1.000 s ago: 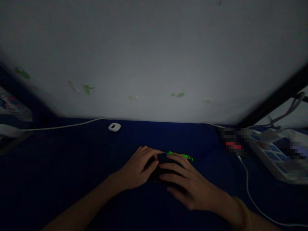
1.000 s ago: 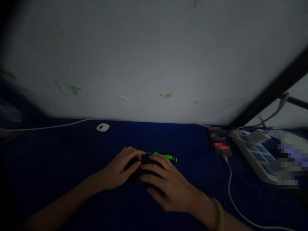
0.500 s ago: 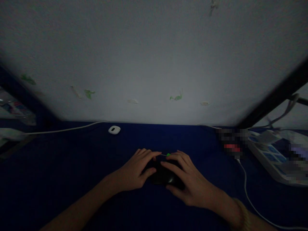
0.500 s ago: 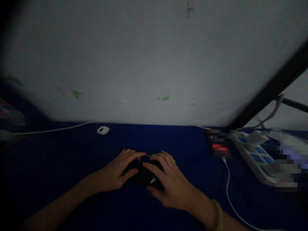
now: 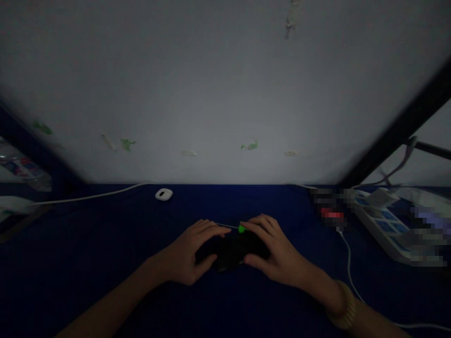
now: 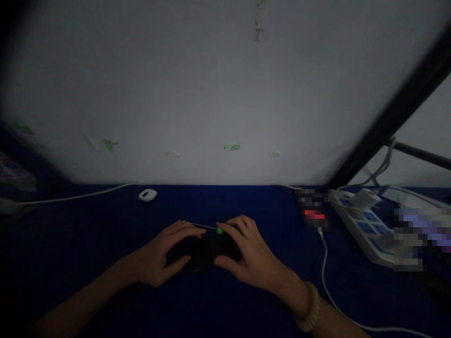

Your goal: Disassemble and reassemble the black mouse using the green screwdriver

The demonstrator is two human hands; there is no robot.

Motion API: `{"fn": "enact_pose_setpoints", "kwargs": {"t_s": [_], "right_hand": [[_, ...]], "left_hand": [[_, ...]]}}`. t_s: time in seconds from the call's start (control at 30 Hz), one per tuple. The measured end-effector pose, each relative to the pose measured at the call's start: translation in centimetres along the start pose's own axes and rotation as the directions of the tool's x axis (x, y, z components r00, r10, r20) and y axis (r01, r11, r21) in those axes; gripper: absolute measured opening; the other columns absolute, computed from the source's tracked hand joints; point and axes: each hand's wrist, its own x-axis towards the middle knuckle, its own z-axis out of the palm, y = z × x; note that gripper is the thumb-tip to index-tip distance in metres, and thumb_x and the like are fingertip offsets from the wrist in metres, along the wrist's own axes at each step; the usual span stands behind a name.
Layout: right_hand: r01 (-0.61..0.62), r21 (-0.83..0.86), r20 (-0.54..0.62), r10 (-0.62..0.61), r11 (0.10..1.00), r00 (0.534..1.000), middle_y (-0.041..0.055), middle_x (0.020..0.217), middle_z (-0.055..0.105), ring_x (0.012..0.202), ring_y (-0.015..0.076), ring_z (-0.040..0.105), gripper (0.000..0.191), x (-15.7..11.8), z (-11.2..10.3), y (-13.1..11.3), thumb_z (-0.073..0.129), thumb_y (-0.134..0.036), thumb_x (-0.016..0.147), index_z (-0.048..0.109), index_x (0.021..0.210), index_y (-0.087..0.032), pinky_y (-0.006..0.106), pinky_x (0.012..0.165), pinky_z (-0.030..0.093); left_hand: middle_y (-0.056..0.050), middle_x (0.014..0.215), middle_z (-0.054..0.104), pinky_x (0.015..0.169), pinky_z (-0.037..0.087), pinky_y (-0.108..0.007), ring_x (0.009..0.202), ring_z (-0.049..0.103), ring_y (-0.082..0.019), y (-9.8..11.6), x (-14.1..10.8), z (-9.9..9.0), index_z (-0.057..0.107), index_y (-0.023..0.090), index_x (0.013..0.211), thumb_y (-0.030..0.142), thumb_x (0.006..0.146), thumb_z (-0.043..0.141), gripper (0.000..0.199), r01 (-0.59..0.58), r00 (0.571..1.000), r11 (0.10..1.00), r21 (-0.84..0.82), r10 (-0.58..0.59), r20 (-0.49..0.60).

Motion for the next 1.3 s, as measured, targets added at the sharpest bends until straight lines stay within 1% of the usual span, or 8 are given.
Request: {"fn": "enact_pose_setpoints", "kwargs": {"t_s": [0.17,0.33,0.6,0.8,0.97,1.07,1.17,1.3], "right_hand": [[-0.119,0.017,-0.032,0.119,0.993,0.992,0.0124,0.136,0.067,0.125,0.0286,0.062,0.042,0.3,-1.0,1.1,0.049,-0.036,0.111,0.053,0.151,-0.026,0.056,0.109,0.050],[-0.172,-0.087,-0.002,0.172,0.981,0.985,0.0111,0.122,0.074,0.113,0.0304,0.067,0.045,0.5,-1.6,2.2,0.064,-0.039,0.104,0.060,0.145,-0.023,0.056,0.102,0.051],[-0.161,-0.164,0.080,0.176,0.973,0.981,0.0120,0.139,0.072,0.129,0.0344,0.068,0.068,-0.3,-2.3,3.9,0.077,-0.030,0.089,0.055,0.153,-0.029,0.068,0.118,0.042],[-0.174,-0.140,0.089,0.187,0.975,0.978,0.0105,0.139,0.073,0.127,0.0323,0.070,0.064,-0.4,-2.4,3.8,0.076,-0.026,0.090,0.057,0.151,-0.029,0.065,0.116,0.047],[-0.155,-0.143,0.071,0.167,0.977,0.983,0.0122,0.140,0.072,0.129,0.0335,0.070,0.062,-0.3,-2.4,3.3,0.077,-0.027,0.090,0.058,0.150,-0.028,0.064,0.113,0.051],[-0.134,-0.131,0.012,0.137,0.982,0.991,0.0105,0.131,0.076,0.119,0.0316,0.073,0.056,-0.2,-2.4,3.1,0.075,-0.029,0.093,0.060,0.147,-0.028,0.063,0.111,0.053],[-0.104,-0.052,-0.118,0.097,0.993,0.988,0.0092,0.123,0.077,0.111,0.0284,0.075,0.044,-0.1,-2.6,2.7,0.070,-0.035,0.099,0.062,0.142,-0.028,0.056,0.104,0.058],[-0.042,0.094,-0.364,0.074,0.995,0.928,0.0072,0.114,0.076,0.100,0.0227,0.075,0.038,0.2,-2.9,2.0,0.072,-0.033,0.100,0.064,0.137,-0.026,0.042,0.089,0.064]], "left_hand": [[-0.012,0.144,0.065,0.117,0.047,-0.058,0.131,0.063,-0.033,0.9,0.1,0.4,0.044,0.029,0.155,0.020,0.087,0.069,0.073,-0.046,0.999,0.997,0.065,0.046,0.000],[-0.014,0.137,0.067,0.109,0.055,-0.056,0.123,0.067,-0.034,0.9,0.5,2.0,0.044,0.027,0.154,0.045,0.080,0.089,0.088,-0.075,0.994,0.984,0.159,0.086,-0.062],[-0.014,0.128,0.075,0.096,0.065,-0.048,0.110,0.076,-0.029,0.7,0.1,2.1,0.046,0.021,0.152,0.024,0.092,0.065,0.062,-0.102,0.976,0.979,0.174,0.132,-0.172],[-0.014,0.127,0.078,0.091,0.066,-0.042,0.105,0.080,-0.024,0.5,0.1,1.9,0.055,0.019,0.146,0.017,0.107,0.047,0.040,-0.015,0.972,0.988,0.157,0.051,-0.228],[-0.011,0.110,0.082,0.081,0.065,-0.039,0.090,0.080,-0.022,0.0,0.5,1.9,0.065,0.016,0.133,0.024,0.112,0.043,0.031,0.062,0.972,0.994,0.092,-0.039,-0.232],[-0.008,0.097,0.081,0.075,0.063,-0.035,0.081,0.079,-0.020,-0.1,0.7,1.6,0.068,0.016,0.127,0.028,0.114,0.039,0.034,0.144,0.972,0.988,0.048,-0.133,-0.192],[-0.008,0.105,0.081,0.078,0.062,-0.036,0.089,0.079,-0.021,-0.1,0.8,1.1,0.070,0.018,0.122,0.032,0.114,0.039,0.035,0.195,0.971,0.980,0.041,-0.186,-0.152],[-0.010,0.118,0.079,0.082,0.062,-0.041,0.098,0.079,-0.027,0.1,0.8,1.0,0.065,0.021,0.133,0.048,0.100,0.064,0.043,0.217,0.974,0.971,0.103,-0.209,-0.091]]}}
